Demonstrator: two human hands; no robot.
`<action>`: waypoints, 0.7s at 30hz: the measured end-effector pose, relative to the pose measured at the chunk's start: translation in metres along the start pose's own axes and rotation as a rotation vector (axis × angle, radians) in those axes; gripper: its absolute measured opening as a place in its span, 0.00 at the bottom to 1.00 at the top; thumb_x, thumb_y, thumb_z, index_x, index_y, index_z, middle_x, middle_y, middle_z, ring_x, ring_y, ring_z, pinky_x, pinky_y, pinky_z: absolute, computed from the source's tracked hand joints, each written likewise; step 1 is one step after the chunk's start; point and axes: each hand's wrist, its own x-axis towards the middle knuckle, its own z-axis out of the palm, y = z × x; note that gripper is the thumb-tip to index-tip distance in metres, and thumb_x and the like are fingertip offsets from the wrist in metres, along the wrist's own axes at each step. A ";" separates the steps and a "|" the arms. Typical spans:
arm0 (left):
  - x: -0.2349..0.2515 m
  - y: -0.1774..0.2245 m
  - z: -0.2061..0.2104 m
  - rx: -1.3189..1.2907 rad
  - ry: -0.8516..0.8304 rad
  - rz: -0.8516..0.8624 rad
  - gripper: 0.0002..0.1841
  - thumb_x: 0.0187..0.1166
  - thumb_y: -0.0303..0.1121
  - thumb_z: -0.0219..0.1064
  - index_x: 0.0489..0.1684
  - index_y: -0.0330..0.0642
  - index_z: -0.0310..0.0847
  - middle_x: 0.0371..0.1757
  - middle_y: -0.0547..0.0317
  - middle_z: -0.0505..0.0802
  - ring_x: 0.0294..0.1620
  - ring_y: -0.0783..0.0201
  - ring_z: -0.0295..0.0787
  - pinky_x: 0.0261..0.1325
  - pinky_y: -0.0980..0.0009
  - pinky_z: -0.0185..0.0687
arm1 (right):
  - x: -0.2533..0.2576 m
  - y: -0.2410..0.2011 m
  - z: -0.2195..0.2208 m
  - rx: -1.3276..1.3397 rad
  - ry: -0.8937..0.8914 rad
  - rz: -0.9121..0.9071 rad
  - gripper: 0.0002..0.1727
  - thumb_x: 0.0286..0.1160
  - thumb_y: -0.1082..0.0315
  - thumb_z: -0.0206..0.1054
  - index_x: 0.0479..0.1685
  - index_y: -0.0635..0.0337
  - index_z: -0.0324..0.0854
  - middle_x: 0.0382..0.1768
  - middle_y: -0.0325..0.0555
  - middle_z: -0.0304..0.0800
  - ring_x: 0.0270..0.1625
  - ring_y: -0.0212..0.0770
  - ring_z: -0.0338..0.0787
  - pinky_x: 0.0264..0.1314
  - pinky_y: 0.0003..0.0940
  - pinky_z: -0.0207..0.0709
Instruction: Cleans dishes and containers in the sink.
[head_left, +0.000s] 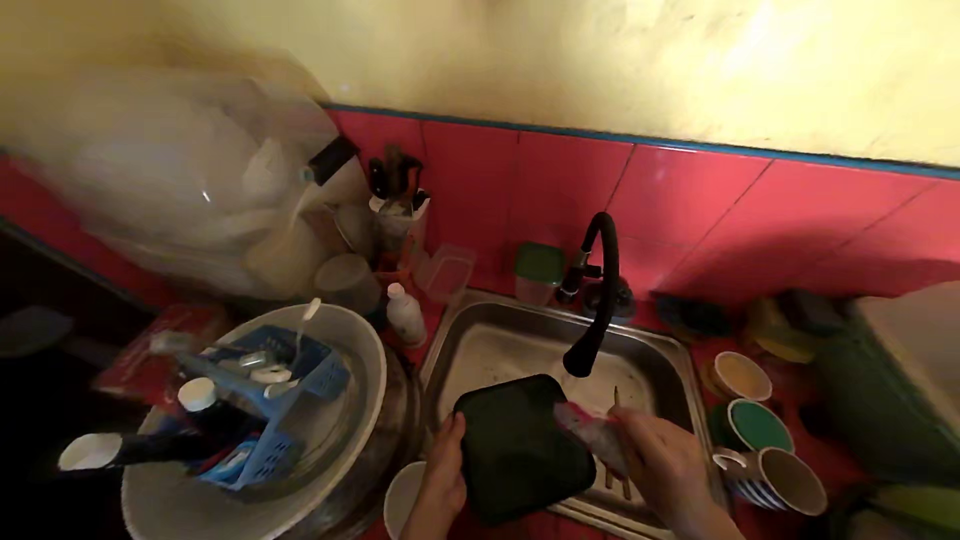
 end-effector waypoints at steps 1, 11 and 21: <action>-0.001 -0.001 0.000 -0.007 -0.011 -0.013 0.28 0.94 0.42 0.50 0.90 0.40 0.58 0.82 0.38 0.75 0.81 0.45 0.73 0.79 0.45 0.71 | -0.005 0.001 0.003 -0.007 -0.020 -0.055 0.12 0.84 0.64 0.57 0.36 0.56 0.85 0.18 0.43 0.84 0.18 0.42 0.85 0.17 0.36 0.77; -0.016 -0.007 0.013 -0.048 -0.107 -0.074 0.25 0.95 0.42 0.47 0.86 0.40 0.62 0.74 0.39 0.82 0.72 0.49 0.82 0.71 0.49 0.79 | 0.007 -0.007 -0.042 0.046 0.162 0.100 0.14 0.88 0.61 0.54 0.38 0.56 0.83 0.23 0.45 0.87 0.27 0.35 0.87 0.31 0.25 0.79; -0.018 -0.011 0.017 -0.043 -0.144 -0.104 0.26 0.95 0.44 0.46 0.88 0.41 0.60 0.74 0.40 0.82 0.71 0.49 0.83 0.71 0.49 0.80 | -0.027 -0.007 -0.039 0.150 -0.027 0.019 0.12 0.87 0.61 0.55 0.39 0.53 0.82 0.21 0.42 0.83 0.24 0.38 0.84 0.26 0.30 0.78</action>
